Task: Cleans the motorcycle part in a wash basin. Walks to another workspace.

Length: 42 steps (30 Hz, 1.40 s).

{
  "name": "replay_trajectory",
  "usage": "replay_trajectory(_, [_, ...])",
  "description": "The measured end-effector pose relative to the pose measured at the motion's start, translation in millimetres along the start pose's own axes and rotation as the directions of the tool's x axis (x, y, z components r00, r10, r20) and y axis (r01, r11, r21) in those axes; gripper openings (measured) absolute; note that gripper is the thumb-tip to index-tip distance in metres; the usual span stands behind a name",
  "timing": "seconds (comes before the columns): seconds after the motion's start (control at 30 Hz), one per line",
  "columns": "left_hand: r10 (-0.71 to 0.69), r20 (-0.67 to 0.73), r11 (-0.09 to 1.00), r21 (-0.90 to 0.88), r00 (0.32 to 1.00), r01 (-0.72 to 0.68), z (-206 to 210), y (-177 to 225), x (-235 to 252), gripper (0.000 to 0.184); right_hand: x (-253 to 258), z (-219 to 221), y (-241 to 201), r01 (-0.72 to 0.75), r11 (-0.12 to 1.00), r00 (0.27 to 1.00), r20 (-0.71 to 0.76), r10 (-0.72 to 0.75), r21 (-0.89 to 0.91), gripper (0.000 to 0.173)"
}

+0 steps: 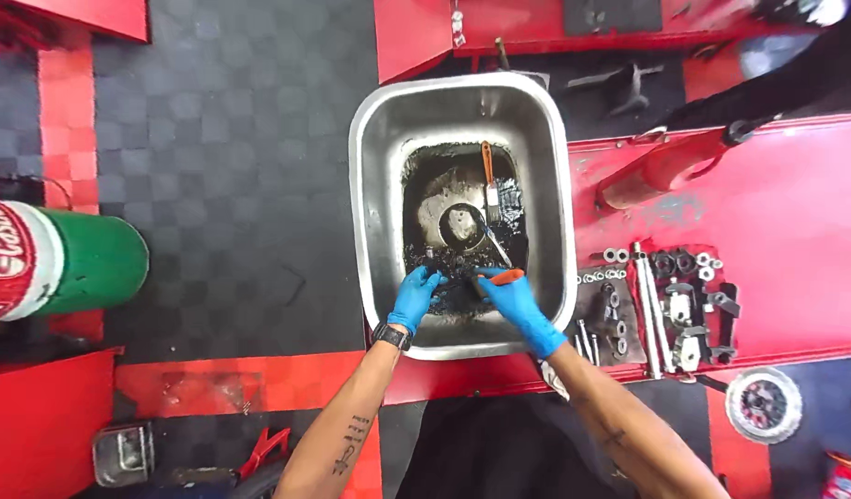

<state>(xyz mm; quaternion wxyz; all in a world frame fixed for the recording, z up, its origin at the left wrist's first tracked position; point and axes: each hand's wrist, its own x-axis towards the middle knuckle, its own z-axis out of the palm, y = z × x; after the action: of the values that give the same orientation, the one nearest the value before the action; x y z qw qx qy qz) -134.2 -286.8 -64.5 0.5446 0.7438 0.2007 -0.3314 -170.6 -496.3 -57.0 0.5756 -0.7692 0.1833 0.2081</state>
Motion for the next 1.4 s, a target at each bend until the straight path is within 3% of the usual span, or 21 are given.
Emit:
replay_trajectory(0.1, [-0.042, 0.111, 0.998, -0.048, 0.993, 0.047, -6.5, 0.9, -5.9, 0.038, -5.3, -19.7, -15.8, 0.380, 0.925, 0.921, 0.098, -0.376, -0.022, 0.025])
replay_trajectory(0.17, [0.006, 0.134, 1.000, -0.011, 0.991, -0.005, -7.3, 3.8, -8.9, 0.035, -2.8, -2.9, -27.5, 0.526, 0.851, 0.836, 0.180, -0.518, 0.003, 0.025])
replay_trajectory(0.2, [0.031, 0.132, 0.999, 0.009, 0.991, -0.033, -5.7, 3.4, -10.3, 0.033, 3.4, 6.8, -27.0, 0.554, 0.832, 0.816, 0.213, -0.537, -0.023, 0.026])
replay_trajectory(0.33, [0.016, 0.134, 0.999, 0.028, 0.991, -0.020, -5.3, 0.5, -13.7, 0.034, 33.9, 4.2, -29.6, 0.488, 0.850, 0.871, 0.178, -0.458, -0.199, 0.025])
replay_trajectory(0.43, [0.063, 0.138, 0.996, 0.060, 0.988, -0.072, -5.2, -7.4, -20.9, 0.027, 24.3, 1.9, -29.2, 0.534, 0.817, 0.825, 0.345, -0.448, -0.216, 0.025])
replay_trajectory(0.53, [0.083, 0.151, 0.995, 0.046, 0.985, -0.090, -8.8, -0.4, -17.2, 0.030, 39.0, -11.0, -38.1, 0.527, 0.807, 0.847, 0.248, -0.471, -0.265, 0.024])
replay_trajectory(0.63, [0.065, 0.143, 0.996, 0.057, 0.988, -0.074, -9.1, -5.5, -22.2, 0.028, 25.9, -1.9, -38.7, 0.567, 0.791, 0.817, 0.286, -0.501, -0.231, 0.023])
replay_trajectory(0.73, [0.068, 0.148, 0.995, 0.068, 0.987, -0.079, -13.8, 2.2, -15.7, 0.029, 41.0, -8.0, -46.7, 0.591, 0.764, 0.806, 0.198, -0.557, -0.259, 0.024])
replay_trajectory(0.8, [0.045, 0.156, 0.995, 0.080, 0.987, -0.058, -12.5, -5.3, -22.5, 0.028, 30.6, 1.3, -42.5, 0.620, 0.745, 0.783, 0.258, -0.566, -0.249, 0.023])
replay_trajectory(0.87, [0.023, 0.157, 0.996, 0.087, 0.987, -0.037, -14.1, 4.6, -18.8, 0.030, 44.8, -6.4, -39.4, 0.549, 0.762, 0.835, 0.180, -0.521, -0.344, 0.026])
replay_trajectory(0.9, [0.011, 0.148, 0.997, 0.069, 0.989, -0.021, -14.4, 6.2, -18.7, 0.031, 49.4, -10.3, -39.4, 0.474, 0.821, 0.877, 0.096, -0.470, -0.319, 0.027])
replay_trajectory(1.0, [-0.007, 0.153, 1.000, -0.025, 0.988, 0.010, -13.6, 1.0, -21.0, 0.033, 22.3, -0.6, -51.0, 0.291, 0.956, 0.957, 0.032, -0.290, -0.025, 0.027])
replay_trajectory(1.07, [0.073, 0.144, 0.995, -0.073, 0.987, -0.063, -15.2, 5.1, -14.4, 0.035, 13.8, 2.3, -54.1, 0.164, 0.979, 0.986, -0.031, -0.162, 0.119, 0.024])
replay_trajectory(1.17, [0.126, 0.116, 0.990, -0.083, 0.985, -0.117, -15.2, 6.3, -11.8, 0.041, 9.6, 3.1, -40.6, -0.117, 0.919, 0.977, -0.124, 0.176, 0.378, 0.020])
replay_trajectory(1.23, [0.144, 0.094, 0.988, -0.070, 0.985, -0.138, -9.8, 5.1, -9.1, 0.043, -0.4, 19.0, -38.1, -0.206, 0.836, 0.956, -0.079, 0.283, 0.508, 0.020])
replay_trajectory(1.33, [0.173, 0.035, 0.982, -0.081, 0.984, -0.170, -6.5, 7.6, -5.1, 0.037, -19.2, 38.3, -23.3, -0.303, 0.883, 0.951, 0.061, 0.302, 0.358, 0.021])
replay_trajectory(1.4, [0.182, 0.043, 0.979, -0.098, 0.982, -0.177, -8.3, 11.1, -3.1, 0.034, -19.7, 31.8, -19.2, -0.250, 0.903, 0.962, -0.014, 0.272, 0.350, 0.020])
